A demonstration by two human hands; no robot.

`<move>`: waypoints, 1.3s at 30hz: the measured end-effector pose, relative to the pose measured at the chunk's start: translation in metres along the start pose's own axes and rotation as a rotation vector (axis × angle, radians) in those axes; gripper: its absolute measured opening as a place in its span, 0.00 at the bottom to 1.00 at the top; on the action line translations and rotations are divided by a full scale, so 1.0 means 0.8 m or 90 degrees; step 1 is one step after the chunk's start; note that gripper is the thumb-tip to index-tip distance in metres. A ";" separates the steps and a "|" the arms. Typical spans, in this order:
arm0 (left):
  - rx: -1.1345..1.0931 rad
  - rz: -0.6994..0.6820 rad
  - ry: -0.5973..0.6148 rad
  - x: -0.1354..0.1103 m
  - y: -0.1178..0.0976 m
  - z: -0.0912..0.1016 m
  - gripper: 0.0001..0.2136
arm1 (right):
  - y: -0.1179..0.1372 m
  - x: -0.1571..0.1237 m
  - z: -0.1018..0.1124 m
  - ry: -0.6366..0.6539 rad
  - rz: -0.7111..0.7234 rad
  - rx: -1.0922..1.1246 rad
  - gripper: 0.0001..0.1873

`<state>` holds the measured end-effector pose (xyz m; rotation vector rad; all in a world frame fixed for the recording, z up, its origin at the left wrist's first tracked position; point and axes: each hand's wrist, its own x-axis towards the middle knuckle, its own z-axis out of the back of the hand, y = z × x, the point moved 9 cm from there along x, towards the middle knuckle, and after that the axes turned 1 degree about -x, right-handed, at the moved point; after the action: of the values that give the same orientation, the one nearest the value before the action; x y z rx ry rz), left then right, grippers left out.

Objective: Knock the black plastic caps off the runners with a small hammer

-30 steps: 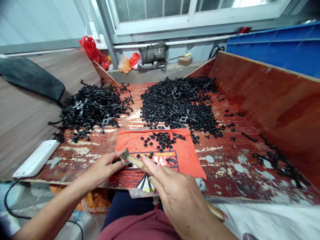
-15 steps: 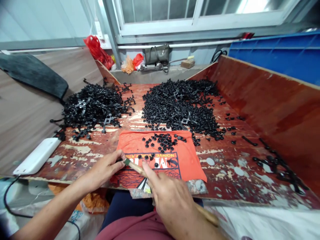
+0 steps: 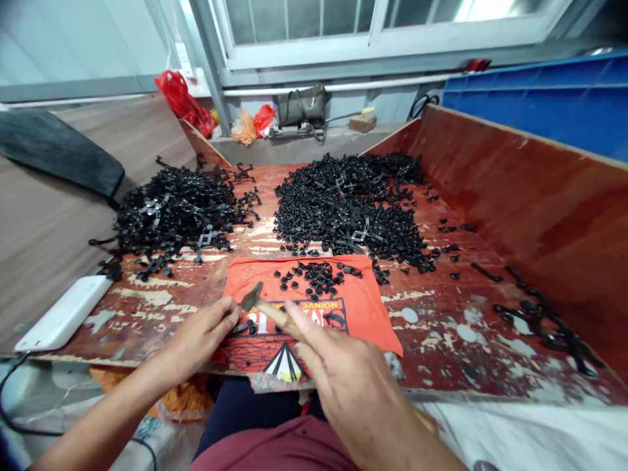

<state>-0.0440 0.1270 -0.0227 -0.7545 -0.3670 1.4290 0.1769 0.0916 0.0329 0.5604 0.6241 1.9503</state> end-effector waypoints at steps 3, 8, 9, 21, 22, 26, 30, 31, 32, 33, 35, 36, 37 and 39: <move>-0.113 0.000 -0.004 0.000 0.006 0.003 0.14 | -0.009 -0.003 0.015 0.002 -0.035 0.043 0.27; -0.256 0.053 0.023 -0.017 0.019 -0.005 0.15 | -0.024 0.000 -0.001 0.046 -0.100 0.021 0.20; -0.250 0.057 0.018 -0.020 0.019 -0.005 0.15 | -0.025 0.002 -0.005 0.053 -0.111 0.010 0.18; 0.020 0.032 0.006 -0.015 -0.018 -0.011 0.13 | -0.036 -0.012 -0.018 0.055 -0.093 0.019 0.19; 0.041 0.039 0.006 -0.015 -0.018 -0.011 0.13 | -0.033 -0.013 -0.016 0.048 -0.076 0.017 0.20; 0.067 0.046 0.023 -0.014 -0.016 -0.014 0.13 | -0.021 -0.013 -0.007 0.020 -0.035 -0.024 0.19; 0.067 0.051 0.025 -0.012 -0.016 -0.011 0.14 | -0.013 -0.013 -0.007 0.007 -0.027 -0.037 0.22; 0.070 0.052 0.028 -0.011 -0.017 -0.011 0.14 | -0.011 -0.013 -0.007 -0.009 -0.016 -0.032 0.23; 0.074 0.052 0.033 -0.011 -0.018 -0.010 0.14 | -0.009 -0.014 -0.007 -0.030 -0.002 -0.030 0.25; 0.081 0.051 0.038 -0.011 -0.020 -0.011 0.14 | -0.007 -0.015 -0.009 -0.044 0.013 -0.034 0.26; 0.102 0.045 0.044 -0.011 -0.023 -0.010 0.14 | -0.003 -0.016 -0.016 -0.046 0.040 -0.075 0.27; 0.111 0.042 0.044 -0.012 -0.024 -0.010 0.14 | -0.003 -0.017 -0.022 -0.030 0.046 -0.106 0.28; 0.120 0.040 0.044 -0.012 -0.024 -0.009 0.14 | -0.002 -0.017 -0.028 -0.008 0.050 -0.135 0.29; 0.132 0.038 0.042 -0.012 -0.024 -0.009 0.14 | 0.002 -0.018 -0.032 0.012 0.064 -0.160 0.30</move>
<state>-0.0261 0.1166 -0.0131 -0.6466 -0.1436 1.4689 0.1660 0.0735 0.0123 0.4227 0.3602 2.0917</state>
